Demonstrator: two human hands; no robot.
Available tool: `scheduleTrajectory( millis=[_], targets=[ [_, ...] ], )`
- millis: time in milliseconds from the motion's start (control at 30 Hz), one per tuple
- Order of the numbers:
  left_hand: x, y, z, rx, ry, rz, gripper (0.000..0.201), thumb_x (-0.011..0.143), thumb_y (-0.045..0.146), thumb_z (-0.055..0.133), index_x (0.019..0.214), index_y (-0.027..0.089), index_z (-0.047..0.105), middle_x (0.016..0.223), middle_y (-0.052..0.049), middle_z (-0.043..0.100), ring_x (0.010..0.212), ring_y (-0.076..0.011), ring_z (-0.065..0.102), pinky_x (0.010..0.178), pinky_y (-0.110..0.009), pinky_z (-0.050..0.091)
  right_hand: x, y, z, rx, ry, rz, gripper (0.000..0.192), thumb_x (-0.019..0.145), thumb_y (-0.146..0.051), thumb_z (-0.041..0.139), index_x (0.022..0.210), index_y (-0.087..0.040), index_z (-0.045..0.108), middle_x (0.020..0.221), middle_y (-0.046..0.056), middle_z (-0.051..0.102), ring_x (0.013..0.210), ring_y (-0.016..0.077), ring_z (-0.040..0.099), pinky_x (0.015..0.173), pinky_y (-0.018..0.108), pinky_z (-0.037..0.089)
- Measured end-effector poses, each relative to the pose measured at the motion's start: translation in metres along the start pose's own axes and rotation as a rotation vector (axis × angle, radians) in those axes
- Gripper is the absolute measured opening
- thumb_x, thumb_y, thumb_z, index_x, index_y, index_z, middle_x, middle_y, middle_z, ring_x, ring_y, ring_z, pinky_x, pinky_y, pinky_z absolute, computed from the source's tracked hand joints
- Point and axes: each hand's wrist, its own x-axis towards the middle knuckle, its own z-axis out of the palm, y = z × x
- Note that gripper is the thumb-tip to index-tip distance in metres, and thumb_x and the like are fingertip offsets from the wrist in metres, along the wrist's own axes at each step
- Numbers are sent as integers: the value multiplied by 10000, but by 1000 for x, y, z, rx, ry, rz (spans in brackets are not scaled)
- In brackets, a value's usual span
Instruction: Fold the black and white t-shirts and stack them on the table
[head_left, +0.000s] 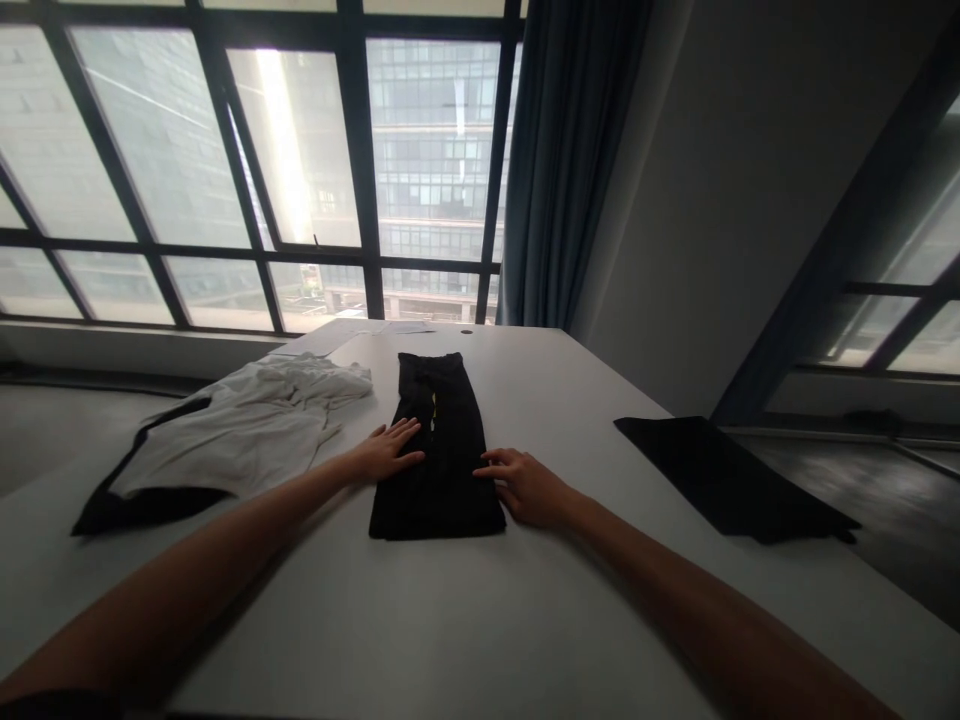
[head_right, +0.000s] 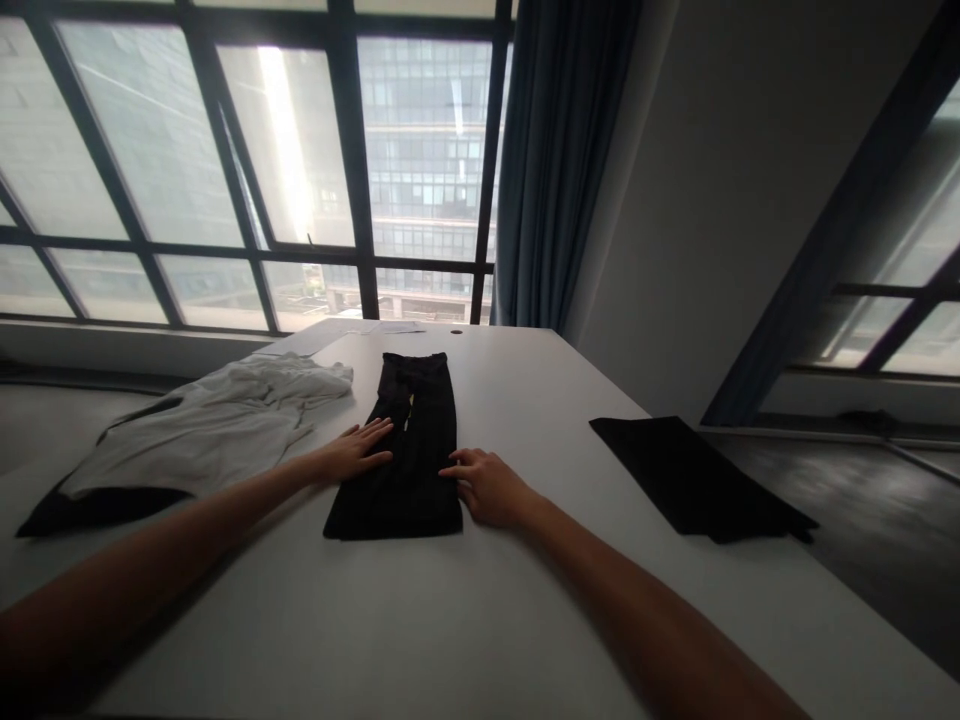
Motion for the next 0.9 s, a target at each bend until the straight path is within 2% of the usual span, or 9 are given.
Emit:
scheduleTrajectory(
  millis=[133,300,400,500,567,700,800,900],
  targets=[
    [-16,-6,-10,-40,-40,-3,766,936,635,393,1544,177,302,1628,-146,164,1511,-303,133,1198,-516,119,15,-15,-3,-45,-29,-41,380,795,-150,622,1147,-232,739,1376,108,574,1232,311,545,1064,505,404],
    [-53,-1,-15,-141,-128,186,852,804,658,630,1512,252,386,1620,-122,216,1492,-339,195,1192,-482,201,19,-15,-6,108,-16,-87,326,759,-54,567,957,-208,776,1137,60,713,1092,240,635,1064,429,401],
    [-75,-5,-29,-257,-211,303,838,724,558,775,1468,347,450,1607,-60,301,1475,-323,268,1173,-459,268,12,-11,-7,236,14,-53,316,783,-62,515,946,-174,762,1063,69,729,979,205,663,954,356,471],
    [-84,-7,-41,-297,-262,342,852,625,471,872,1400,408,523,1585,-20,366,1443,-330,340,1147,-474,309,6,-6,-7,327,52,48,337,791,-87,483,994,-166,740,949,51,737,832,175,660,793,297,503],
    [-84,-5,-42,-266,-220,330,760,626,437,876,1332,397,598,1550,-24,430,1397,-341,409,1120,-484,346,6,-4,-7,362,77,117,321,807,-126,477,998,-157,734,886,42,732,761,167,643,730,285,498],
    [-75,4,-33,-244,8,387,222,857,345,670,1052,292,761,1341,-57,638,1205,-277,594,1056,-410,424,10,-3,-5,406,86,175,290,828,-196,493,978,-149,736,851,41,728,751,171,632,709,282,493],
    [-73,11,-29,-231,82,438,184,890,264,590,923,260,772,1219,-58,704,1095,-247,651,1020,-383,451,9,-5,-10,390,21,176,295,824,-206,507,991,-157,744,882,44,736,766,174,638,716,283,497],
    [-77,17,-37,-281,45,480,170,873,234,600,872,250,770,1174,-51,726,1065,-238,664,989,-363,474,2,-10,-25,372,-83,152,310,829,-206,516,1027,-166,752,977,61,741,819,185,653,761,303,507]
  ],
)
